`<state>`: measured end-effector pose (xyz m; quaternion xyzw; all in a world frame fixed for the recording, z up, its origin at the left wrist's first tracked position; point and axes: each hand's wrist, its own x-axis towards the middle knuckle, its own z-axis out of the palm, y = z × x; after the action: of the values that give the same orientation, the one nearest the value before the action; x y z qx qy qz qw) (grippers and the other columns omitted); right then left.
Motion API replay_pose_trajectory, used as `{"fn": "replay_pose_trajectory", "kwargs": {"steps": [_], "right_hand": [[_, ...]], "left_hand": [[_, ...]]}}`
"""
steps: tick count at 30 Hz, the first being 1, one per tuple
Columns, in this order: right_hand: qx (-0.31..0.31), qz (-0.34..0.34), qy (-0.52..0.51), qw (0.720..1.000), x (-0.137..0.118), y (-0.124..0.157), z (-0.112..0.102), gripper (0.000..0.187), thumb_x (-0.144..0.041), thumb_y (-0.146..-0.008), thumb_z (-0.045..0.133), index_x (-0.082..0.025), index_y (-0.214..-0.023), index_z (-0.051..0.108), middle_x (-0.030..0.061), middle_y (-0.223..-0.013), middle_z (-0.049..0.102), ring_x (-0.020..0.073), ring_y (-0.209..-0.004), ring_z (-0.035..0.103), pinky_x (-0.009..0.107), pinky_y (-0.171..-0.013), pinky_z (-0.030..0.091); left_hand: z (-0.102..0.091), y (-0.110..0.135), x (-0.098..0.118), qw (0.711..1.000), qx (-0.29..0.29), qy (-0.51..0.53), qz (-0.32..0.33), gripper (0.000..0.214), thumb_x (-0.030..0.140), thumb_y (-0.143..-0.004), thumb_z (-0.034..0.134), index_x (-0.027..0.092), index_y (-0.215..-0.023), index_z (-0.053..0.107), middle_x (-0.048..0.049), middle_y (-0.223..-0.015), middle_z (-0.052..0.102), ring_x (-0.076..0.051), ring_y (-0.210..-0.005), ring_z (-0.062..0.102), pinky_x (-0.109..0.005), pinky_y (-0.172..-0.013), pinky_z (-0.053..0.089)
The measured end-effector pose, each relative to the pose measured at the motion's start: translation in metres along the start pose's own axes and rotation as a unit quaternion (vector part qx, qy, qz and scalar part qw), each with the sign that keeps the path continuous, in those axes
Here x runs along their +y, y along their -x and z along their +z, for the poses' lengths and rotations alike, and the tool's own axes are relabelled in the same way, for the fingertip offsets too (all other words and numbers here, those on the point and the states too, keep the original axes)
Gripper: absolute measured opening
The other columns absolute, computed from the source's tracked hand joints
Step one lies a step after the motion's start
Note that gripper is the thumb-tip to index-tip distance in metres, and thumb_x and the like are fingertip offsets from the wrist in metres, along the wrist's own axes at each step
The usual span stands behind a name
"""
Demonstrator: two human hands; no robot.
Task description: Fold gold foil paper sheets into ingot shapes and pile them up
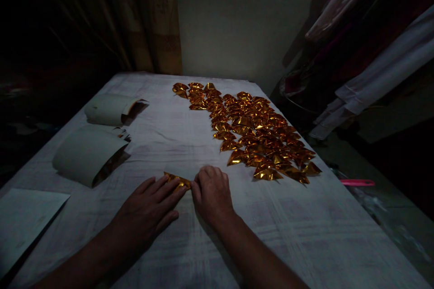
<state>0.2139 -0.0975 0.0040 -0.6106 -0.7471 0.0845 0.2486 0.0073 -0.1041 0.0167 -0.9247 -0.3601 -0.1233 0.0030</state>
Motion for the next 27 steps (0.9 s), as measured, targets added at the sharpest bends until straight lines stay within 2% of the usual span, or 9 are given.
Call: {"fn": "replay_pose_trajectory", "kwargs": {"steps": [11, 18, 27], "right_hand": [[0.008, 0.003, 0.001, 1.0, -0.0011, 0.0015, 0.0015, 0.013, -0.018, -0.089, 0.065, -0.021, -0.081, 0.055, 0.0013, -0.086, 0.059, 0.0217, -0.086, 0.051, 0.034, -0.077, 0.032], [0.013, -0.005, -0.022, 1.0, 0.0, 0.0021, 0.0034, 0.016, -0.027, -0.088, 0.069, -0.022, -0.083, 0.055, 0.002, -0.087, 0.06, 0.0226, -0.087, 0.052, 0.034, -0.077, 0.032], [0.021, -0.001, -0.018, 1.0, 0.0034, 0.001, 0.0076, 0.017, -0.007, -0.086, 0.06, -0.023, -0.085, 0.055, 0.0007, -0.088, 0.061, 0.0214, -0.086, 0.052, 0.033, -0.077, 0.032]], "left_hand": [[0.0002, -0.0006, 0.0026, 1.0, 0.006, -0.005, -0.005, 0.044, 0.042, -0.101, 0.051, 0.028, -0.142, 0.051, -0.0042, -0.141, 0.061, -0.026, -0.126, 0.055, -0.046, -0.107, 0.036], [0.0052, 0.0007, 0.0012, 1.0, 0.013, -0.018, 0.006, 0.043, 0.039, -0.102, 0.046, 0.025, -0.143, 0.05, -0.0077, -0.139, 0.061, -0.028, -0.124, 0.056, -0.05, -0.107, 0.038], [0.0061, 0.0002, 0.0011, 1.0, 0.003, -0.006, -0.005, 0.042, 0.042, -0.099, 0.053, 0.026, -0.138, 0.055, -0.0069, -0.137, 0.062, -0.029, -0.125, 0.056, -0.05, -0.108, 0.038]]}}
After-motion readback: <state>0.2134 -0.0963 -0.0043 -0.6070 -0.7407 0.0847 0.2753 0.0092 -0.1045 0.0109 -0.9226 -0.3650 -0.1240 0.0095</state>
